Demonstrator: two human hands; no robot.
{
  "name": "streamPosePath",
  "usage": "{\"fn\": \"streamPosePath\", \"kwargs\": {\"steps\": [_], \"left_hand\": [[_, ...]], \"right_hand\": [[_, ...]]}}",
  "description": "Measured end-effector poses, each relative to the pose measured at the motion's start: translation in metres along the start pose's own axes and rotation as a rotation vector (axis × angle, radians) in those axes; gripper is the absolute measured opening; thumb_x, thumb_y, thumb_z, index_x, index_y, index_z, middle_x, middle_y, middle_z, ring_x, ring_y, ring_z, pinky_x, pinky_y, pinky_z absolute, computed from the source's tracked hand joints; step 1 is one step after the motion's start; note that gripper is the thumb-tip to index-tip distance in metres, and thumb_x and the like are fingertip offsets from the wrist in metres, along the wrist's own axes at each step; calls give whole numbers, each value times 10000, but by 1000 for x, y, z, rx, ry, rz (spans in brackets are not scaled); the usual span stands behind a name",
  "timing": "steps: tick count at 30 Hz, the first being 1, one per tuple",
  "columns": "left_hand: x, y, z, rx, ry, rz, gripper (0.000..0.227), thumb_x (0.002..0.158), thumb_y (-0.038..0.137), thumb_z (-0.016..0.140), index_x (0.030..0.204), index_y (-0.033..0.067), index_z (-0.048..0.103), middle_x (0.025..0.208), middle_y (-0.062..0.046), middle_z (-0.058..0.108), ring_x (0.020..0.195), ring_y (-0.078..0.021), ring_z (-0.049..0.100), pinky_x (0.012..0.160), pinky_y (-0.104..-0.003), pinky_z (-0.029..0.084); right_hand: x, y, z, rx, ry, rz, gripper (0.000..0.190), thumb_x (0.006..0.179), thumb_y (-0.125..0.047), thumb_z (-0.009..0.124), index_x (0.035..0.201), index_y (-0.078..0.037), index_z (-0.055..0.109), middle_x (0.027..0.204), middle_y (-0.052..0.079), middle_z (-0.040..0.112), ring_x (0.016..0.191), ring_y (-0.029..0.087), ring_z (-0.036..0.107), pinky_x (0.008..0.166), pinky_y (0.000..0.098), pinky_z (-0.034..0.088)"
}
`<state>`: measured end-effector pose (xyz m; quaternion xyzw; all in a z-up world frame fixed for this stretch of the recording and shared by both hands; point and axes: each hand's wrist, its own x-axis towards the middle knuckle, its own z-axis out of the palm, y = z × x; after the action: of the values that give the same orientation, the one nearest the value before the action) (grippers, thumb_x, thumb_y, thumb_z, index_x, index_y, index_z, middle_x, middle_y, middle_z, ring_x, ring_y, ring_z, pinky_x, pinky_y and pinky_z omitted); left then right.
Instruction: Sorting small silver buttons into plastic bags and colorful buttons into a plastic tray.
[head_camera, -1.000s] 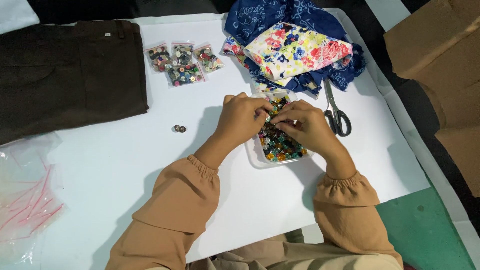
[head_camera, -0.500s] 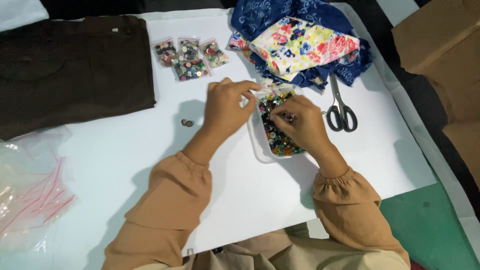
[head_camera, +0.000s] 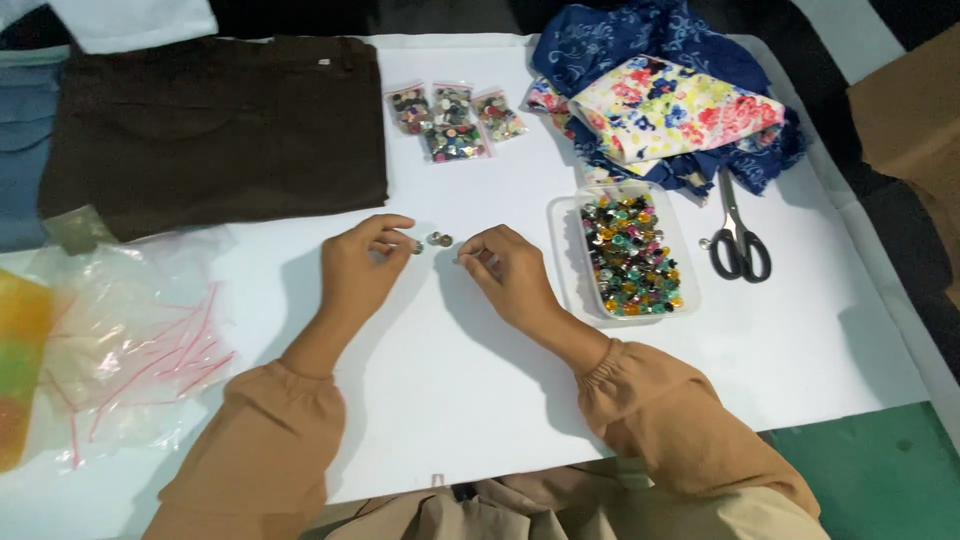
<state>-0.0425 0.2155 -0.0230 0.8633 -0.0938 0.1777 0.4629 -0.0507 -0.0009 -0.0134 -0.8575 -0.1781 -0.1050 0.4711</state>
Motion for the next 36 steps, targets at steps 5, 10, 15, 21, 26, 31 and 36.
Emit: {"fn": "streamPosePath", "kwargs": {"steps": [5, 10, 15, 21, 26, 31, 36], "left_hand": [[-1, -1, 19, 47, -30, -38, 263, 845, 51, 742, 1076, 178, 757, 836, -37, 786, 783, -232, 750, 835, -369, 556], [-3, -7, 27, 160, -78, 5, 261, 868, 51, 740, 1101, 170, 750, 867, -17, 785, 833, -209, 744, 864, -365, 550], [-4, -4, 25, 206, -16, 159, 250, 862, 60, 758, 1097, 143, 742, 870, -39, 763, 791, -194, 705, 751, -317, 570], [-2, 37, 18, 218, 182, 441, 279, 878, -12, 731, 1124, 120, 735, 925, -35, 729, 757, -192, 644, 696, -311, 537], [-1, 58, 65, 124, 177, 619, 324, 847, 10, 737, 1134, 160, 744, 964, -12, 710, 756, -190, 628, 702, -331, 508], [9, 83, 132, 61, 96, 664, 270, 852, 90, 729, 1103, 190, 731, 976, 14, 693, 862, -197, 621, 781, -351, 492], [40, 111, 181, 95, -101, 517, 144, 879, 156, 690, 1003, 141, 762, 963, -16, 685, 973, -211, 539, 880, -401, 396]], "right_hand": [[15, 8, 16, -87, -49, 88, 38, 908, -42, 716, 943, -53, 725, 849, 107, 681, 828, 239, 696, 711, 336, 592], [19, 11, 20, -139, -87, 146, 69, 892, -36, 713, 950, -71, 728, 839, 83, 671, 813, 204, 676, 707, 316, 583], [16, 11, 18, -158, -69, 71, 82, 894, -61, 724, 974, -71, 732, 834, 90, 675, 815, 213, 682, 727, 324, 596], [5, -15, -24, -193, -43, -24, 134, 888, -97, 750, 1018, -80, 719, 831, 101, 664, 811, 242, 676, 720, 350, 595], [7, 9, -94, -279, 74, 37, 209, 861, -85, 764, 1064, -135, 743, 833, 115, 674, 798, 289, 686, 696, 393, 584], [6, 75, -165, -697, 142, 20, 97, 871, -126, 768, 967, -124, 783, 796, 91, 625, 797, 311, 649, 673, 437, 574], [-6, 125, -198, -958, 91, 33, 92, 817, -201, 798, 896, -248, 792, 810, 8, 528, 846, 263, 573, 705, 409, 501]]}}
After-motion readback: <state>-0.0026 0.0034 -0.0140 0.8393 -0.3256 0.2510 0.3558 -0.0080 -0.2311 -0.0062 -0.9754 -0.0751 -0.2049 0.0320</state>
